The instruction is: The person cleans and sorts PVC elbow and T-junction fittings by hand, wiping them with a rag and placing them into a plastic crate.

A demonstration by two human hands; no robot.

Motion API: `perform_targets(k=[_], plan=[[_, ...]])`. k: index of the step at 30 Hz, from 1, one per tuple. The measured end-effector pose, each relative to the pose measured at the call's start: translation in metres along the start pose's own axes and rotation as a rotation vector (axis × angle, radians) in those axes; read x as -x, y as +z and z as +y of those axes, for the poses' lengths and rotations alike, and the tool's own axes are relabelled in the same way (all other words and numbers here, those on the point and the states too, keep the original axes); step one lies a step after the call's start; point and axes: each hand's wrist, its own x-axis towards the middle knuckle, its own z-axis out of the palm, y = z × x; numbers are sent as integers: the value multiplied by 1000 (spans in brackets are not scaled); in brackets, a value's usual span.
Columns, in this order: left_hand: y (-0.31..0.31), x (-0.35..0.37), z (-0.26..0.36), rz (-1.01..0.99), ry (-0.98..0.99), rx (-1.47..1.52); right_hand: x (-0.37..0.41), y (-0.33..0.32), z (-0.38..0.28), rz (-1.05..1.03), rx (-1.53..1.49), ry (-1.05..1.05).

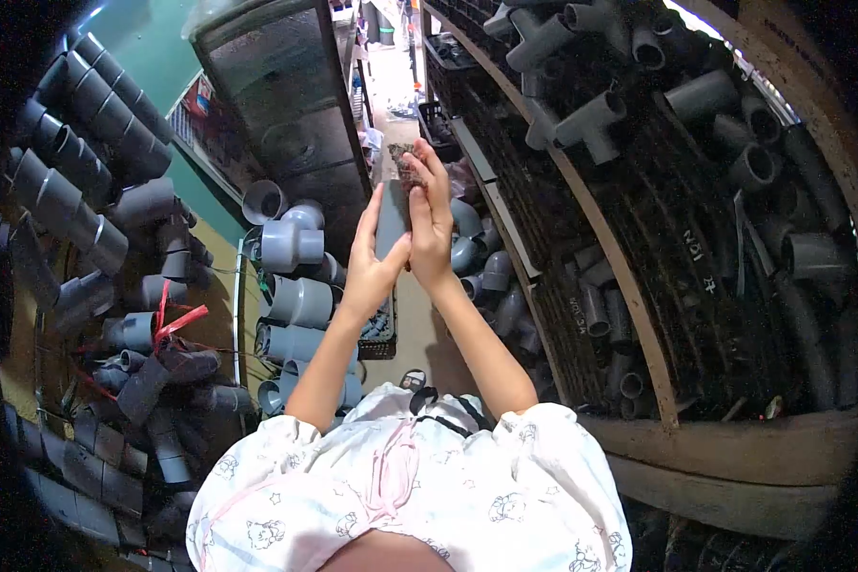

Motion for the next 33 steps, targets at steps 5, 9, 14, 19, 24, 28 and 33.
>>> perform_targets(k=[5,9,14,19,24,28,33], plan=[[-8,-3,5,-86,7,-90,52,0,-2,68,188,-92],[-22,6,16,-112,-79,-62,52,-12,-11,29,592,-280],[-45,13,26,-299,79,-28,18,-27,-21,-160,317,-3],[-44,11,41,-95,-173,625,35,1,-50,-39,42,375],[-20,24,23,58,-243,343,33,18,-44,58,256,75],[-6,33,18,162,-137,271,10,10,-42,-103,61,188],[-22,-3,-7,122,-296,540,52,20,-27,-181,-48,220]])
